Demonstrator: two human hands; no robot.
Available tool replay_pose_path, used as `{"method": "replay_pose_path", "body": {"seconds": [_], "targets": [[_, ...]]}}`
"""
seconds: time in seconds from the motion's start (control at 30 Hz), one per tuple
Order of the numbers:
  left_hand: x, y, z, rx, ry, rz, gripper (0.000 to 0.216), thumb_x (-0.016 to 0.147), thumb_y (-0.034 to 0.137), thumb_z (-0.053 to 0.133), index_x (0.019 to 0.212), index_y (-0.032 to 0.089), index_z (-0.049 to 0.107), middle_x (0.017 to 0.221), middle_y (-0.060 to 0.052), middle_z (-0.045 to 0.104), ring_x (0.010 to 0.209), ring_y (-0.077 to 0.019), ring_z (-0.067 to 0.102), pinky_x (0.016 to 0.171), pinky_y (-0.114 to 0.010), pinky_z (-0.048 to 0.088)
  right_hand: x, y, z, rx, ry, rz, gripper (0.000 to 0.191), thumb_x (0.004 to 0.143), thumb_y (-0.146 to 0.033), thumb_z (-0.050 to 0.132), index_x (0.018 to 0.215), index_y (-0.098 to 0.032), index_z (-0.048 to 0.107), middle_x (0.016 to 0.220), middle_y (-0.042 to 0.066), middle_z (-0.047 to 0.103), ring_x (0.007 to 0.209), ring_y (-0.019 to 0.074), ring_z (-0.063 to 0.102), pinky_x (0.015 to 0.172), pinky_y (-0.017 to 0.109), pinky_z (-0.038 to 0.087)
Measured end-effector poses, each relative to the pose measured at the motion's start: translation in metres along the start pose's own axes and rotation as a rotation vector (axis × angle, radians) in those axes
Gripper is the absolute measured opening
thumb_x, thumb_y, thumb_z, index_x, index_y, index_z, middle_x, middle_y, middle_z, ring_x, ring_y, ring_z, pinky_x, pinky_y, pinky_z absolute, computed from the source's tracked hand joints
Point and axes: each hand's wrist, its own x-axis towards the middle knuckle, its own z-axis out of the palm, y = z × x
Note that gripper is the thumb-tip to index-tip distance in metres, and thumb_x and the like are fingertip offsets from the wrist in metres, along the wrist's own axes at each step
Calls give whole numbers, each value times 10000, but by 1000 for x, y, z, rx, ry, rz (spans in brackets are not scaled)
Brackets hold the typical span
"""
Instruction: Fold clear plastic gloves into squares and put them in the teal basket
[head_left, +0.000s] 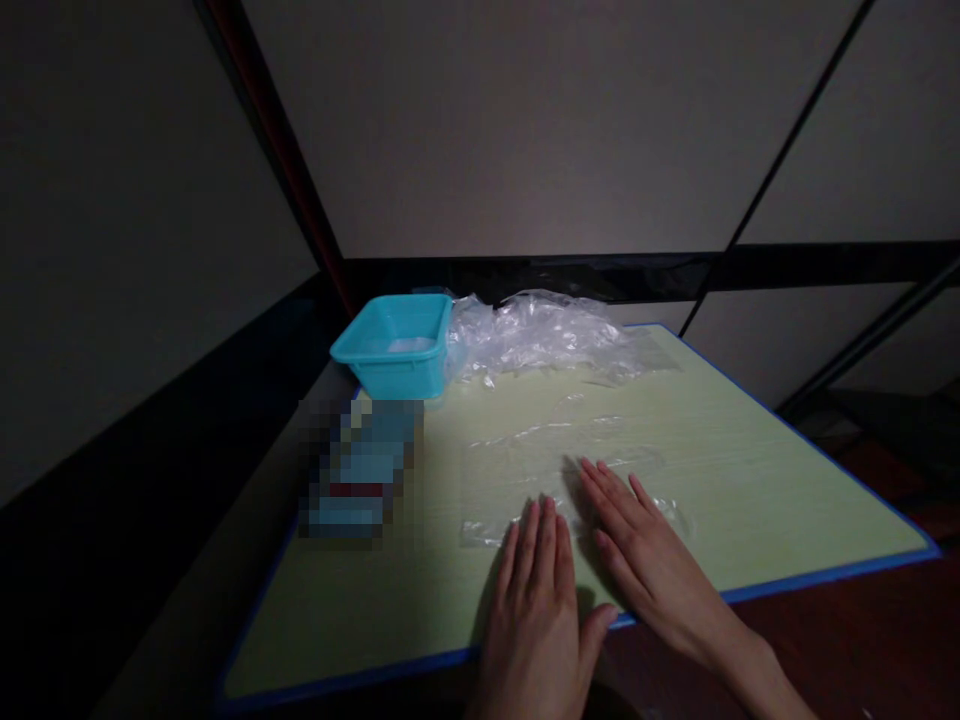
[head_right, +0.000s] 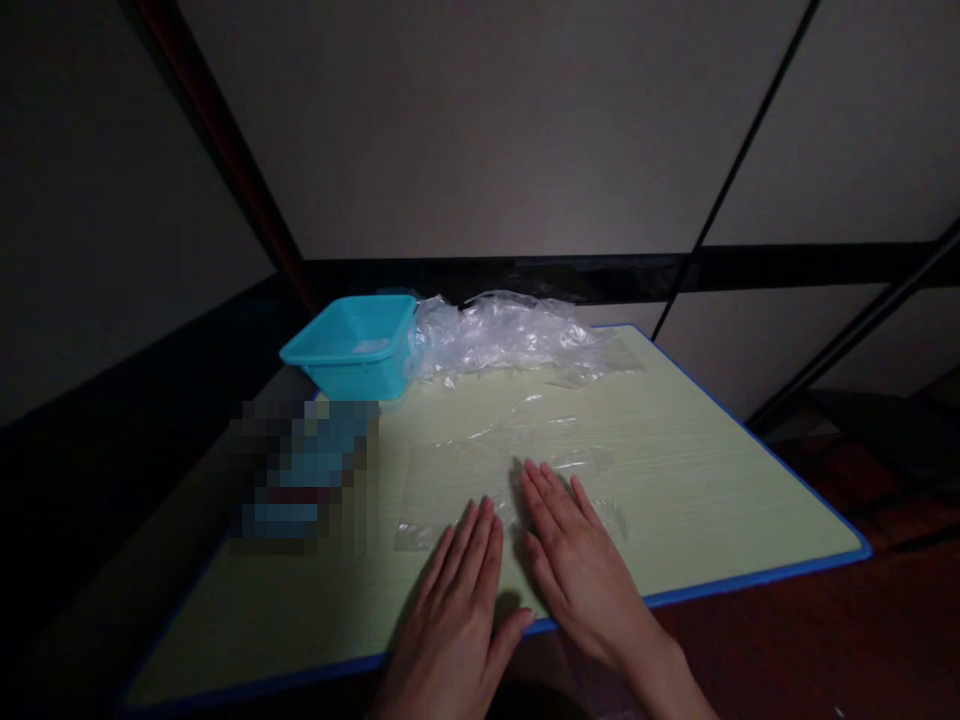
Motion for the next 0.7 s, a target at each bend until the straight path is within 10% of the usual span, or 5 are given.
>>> {"method": "replay_pose_path", "body": {"seconds": [0.7], "targets": [[-30,-15,3,235,67,-92,601,832,502,421,1302,128,404,1383,-152,358,1249,-382,316,938,-605,300,2,-1,1,-15,-5,-49,570,909,-290,329,1415,-221,76,1452,49,195,1322,212,190,1066,465,218]]}}
